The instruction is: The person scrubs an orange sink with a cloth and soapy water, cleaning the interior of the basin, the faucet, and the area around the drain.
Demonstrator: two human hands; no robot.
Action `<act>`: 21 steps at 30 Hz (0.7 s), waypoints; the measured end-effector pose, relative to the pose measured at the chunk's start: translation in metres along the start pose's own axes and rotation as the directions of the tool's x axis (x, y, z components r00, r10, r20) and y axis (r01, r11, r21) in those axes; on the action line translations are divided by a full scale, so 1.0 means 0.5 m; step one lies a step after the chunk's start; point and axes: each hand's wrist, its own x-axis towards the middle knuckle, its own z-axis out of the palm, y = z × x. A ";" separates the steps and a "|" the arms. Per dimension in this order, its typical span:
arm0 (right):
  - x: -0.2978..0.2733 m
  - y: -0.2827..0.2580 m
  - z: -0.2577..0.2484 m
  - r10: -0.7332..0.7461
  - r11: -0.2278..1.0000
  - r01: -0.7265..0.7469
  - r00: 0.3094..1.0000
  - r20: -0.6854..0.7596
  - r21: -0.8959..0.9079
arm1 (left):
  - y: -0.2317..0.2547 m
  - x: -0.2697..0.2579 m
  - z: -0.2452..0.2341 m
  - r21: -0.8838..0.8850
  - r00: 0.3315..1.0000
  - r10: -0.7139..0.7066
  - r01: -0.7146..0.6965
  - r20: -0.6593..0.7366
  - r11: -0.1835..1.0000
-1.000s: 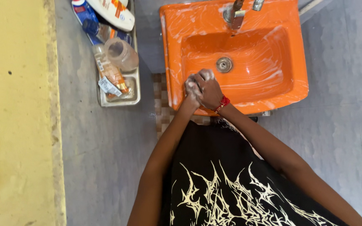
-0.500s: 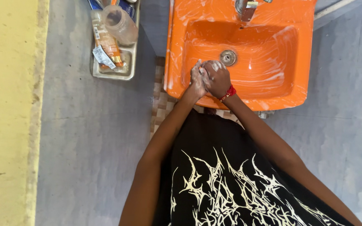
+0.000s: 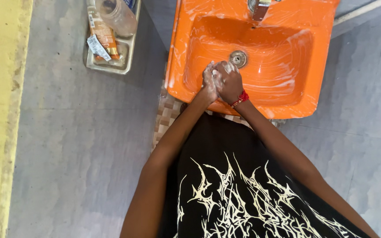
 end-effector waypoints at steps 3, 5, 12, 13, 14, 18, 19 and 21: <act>-0.004 0.003 0.003 -0.015 0.999 0.015 1.000 0.001 0.029 | -0.004 0.014 -0.021 -0.011 1.000 0.002 -0.002 -0.014 1.000; -0.009 0.010 0.004 -0.060 0.998 0.060 0.998 0.008 0.016 | -0.008 0.011 -0.030 -0.005 0.999 -0.025 0.025 -0.027 1.000; -0.030 0.041 0.003 -0.064 0.998 0.064 0.997 0.040 0.007 | -0.024 -0.033 0.001 -0.018 0.999 -0.044 0.045 0.017 0.999; -0.031 0.046 0.004 -0.070 0.998 0.070 0.997 0.037 0.004 | -0.022 -0.048 0.018 -0.018 0.998 -0.065 0.065 -0.018 0.998; -0.032 0.050 0.004 -0.076 0.997 0.076 0.997 0.032 0.000 | -0.020 -0.061 0.033 0.026 0.994 -0.078 0.080 -0.076 0.996; -0.032 0.058 0.002 -0.113 0.993 0.114 0.993 0.044 -0.024 | -0.020 -0.066 0.040 -0.007 0.999 -0.034 0.034 -0.036 0.999; -0.031 0.060 0.001 -0.132 0.991 0.133 0.991 0.032 -0.027 | -0.022 -0.057 0.033 -0.021 1.000 -0.016 0.016 -0.014 1.000; -0.028 0.066 -0.004 -0.152 0.988 0.152 0.988 0.014 -0.024 | -0.029 -0.035 0.023 -0.032 1.000 0.002 -0.002 0.010 0.999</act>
